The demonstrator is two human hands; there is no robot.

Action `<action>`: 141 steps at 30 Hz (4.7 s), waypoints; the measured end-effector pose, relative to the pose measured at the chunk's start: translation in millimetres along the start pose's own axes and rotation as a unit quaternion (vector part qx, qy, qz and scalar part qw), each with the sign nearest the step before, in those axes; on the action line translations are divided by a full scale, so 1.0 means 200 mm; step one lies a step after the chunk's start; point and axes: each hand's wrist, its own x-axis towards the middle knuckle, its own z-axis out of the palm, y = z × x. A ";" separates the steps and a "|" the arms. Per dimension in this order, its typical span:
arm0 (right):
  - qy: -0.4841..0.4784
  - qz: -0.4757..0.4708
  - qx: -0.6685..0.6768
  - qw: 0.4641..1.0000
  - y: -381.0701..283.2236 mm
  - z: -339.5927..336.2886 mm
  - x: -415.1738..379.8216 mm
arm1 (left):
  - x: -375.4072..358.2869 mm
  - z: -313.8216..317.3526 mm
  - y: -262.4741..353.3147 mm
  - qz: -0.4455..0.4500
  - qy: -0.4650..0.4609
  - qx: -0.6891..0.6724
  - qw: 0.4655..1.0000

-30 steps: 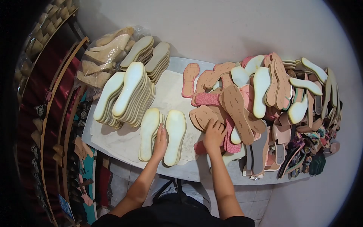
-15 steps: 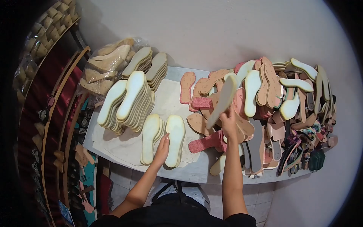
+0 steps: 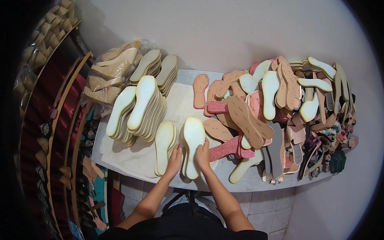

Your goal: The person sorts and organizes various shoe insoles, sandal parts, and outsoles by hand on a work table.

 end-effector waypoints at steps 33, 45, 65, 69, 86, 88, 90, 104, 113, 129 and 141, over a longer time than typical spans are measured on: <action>-0.029 -0.127 0.291 0.948 -0.60 -0.45 0.35 | -0.04 0.06 0.06 0.060 0.022 0.050 0.997; -0.190 0.058 0.141 0.970 -0.18 -0.07 0.04 | -0.07 -0.06 0.08 0.063 -0.081 -0.159 0.982; 0.280 -0.167 -0.699 0.636 -0.36 -0.56 0.32 | 0.07 -0.15 0.15 0.061 -0.191 -0.080 0.976; 0.272 -0.187 -0.721 0.609 -0.31 -0.52 0.30 | 0.08 -0.12 0.14 0.070 -0.216 -0.084 0.970; 0.015 -0.183 -0.458 0.870 -0.36 0.16 -0.50 | 0.12 -0.14 0.13 -0.007 -0.137 -0.260 0.956; -0.010 -0.184 -0.441 0.878 -0.31 0.13 -0.50 | 0.13 -0.21 0.16 -0.044 -0.175 -0.211 0.961; 0.003 -0.178 -0.428 0.886 -0.28 0.13 -0.50 | 0.14 -0.22 0.13 -0.055 -0.193 -0.202 0.959; 0.271 -0.193 -0.560 0.759 -0.29 -0.28 -0.12 | 0.09 -0.09 0.07 0.145 -0.029 0.076 0.986; 0.216 -0.181 -0.581 0.764 -0.51 -0.60 -0.03 | 0.01 -0.04 0.17 0.195 0.051 0.086 0.976; -0.001 -0.270 -0.377 0.886 -0.37 -0.01 -0.46 | -0.03 -0.13 0.20 -0.009 -0.221 -0.255 0.941; 0.042 -0.191 -0.371 0.908 -0.18 0.04 -0.47 | 0.11 -0.22 0.03 0.019 -0.119 -0.009 0.993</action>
